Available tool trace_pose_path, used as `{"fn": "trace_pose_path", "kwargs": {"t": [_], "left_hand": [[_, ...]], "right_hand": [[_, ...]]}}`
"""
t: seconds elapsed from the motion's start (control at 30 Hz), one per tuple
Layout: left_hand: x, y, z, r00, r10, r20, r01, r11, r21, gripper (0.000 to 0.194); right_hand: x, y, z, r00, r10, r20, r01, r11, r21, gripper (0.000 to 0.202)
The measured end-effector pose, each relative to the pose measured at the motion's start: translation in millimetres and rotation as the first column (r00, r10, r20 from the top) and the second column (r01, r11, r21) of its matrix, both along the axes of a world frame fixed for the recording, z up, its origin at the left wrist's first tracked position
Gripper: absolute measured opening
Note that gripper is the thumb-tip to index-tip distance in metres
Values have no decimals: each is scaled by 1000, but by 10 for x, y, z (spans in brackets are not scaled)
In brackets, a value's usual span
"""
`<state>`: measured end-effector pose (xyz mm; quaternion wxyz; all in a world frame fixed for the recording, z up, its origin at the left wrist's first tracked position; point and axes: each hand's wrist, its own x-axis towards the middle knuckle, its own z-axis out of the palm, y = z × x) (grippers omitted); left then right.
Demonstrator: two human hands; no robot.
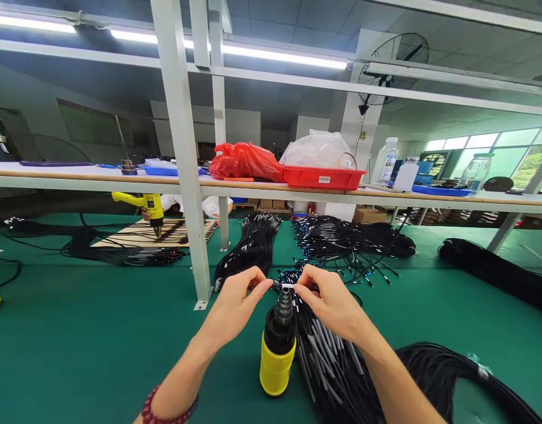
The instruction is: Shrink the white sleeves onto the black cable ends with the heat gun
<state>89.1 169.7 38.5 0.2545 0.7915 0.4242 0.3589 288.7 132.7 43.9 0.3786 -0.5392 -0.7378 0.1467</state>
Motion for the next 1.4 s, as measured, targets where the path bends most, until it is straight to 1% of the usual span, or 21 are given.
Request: {"fn": "trace_pose_path", "kwargs": {"t": [0.3, 0.47, 0.57, 0.63, 0.8, 0.87, 1.13, 1.27, 1.4], "left_hand": [[6, -17, 29, 1000, 5, 15, -5, 1000, 3, 33], [8, -17, 40, 999, 1, 38, -1, 1000, -1, 24], [2, -26, 47, 999, 4, 49, -4, 1000, 1, 20], [-4, -30, 50, 999, 9, 34, -9, 1000, 0, 23], [-12, -12, 39, 997, 11, -72, -12, 1000, -13, 47], [-8, 0, 30, 997, 9, -80, -10, 1000, -12, 49], [0, -20, 51, 1000, -18, 17, 18, 999, -37, 33], [-14, -14, 41, 999, -27, 35, 29, 999, -42, 24], [-23, -2, 16, 999, -31, 39, 33, 999, -43, 22]], "right_hand": [[-2, -2, 3, 1000, -10, -1, 10, 1000, -4, 18], [30, 4, -2, 1000, 2, -27, -2, 1000, 0, 15], [51, 1, 13, 999, 17, -29, -18, 1000, -7, 17], [56, -7, 32, 999, 28, -28, -28, 1000, 1, 19], [40, -35, 67, 998, 36, -50, -36, 999, 15, 19], [34, -44, 70, 998, 35, -50, -35, 999, 12, 19], [29, 9, 38, 996, 12, -83, -11, 1000, 9, 15], [36, 39, 14, 994, -10, -105, 10, 1000, -6, 13], [55, 15, 17, 998, 7, -66, -8, 1000, -4, 16]]}}
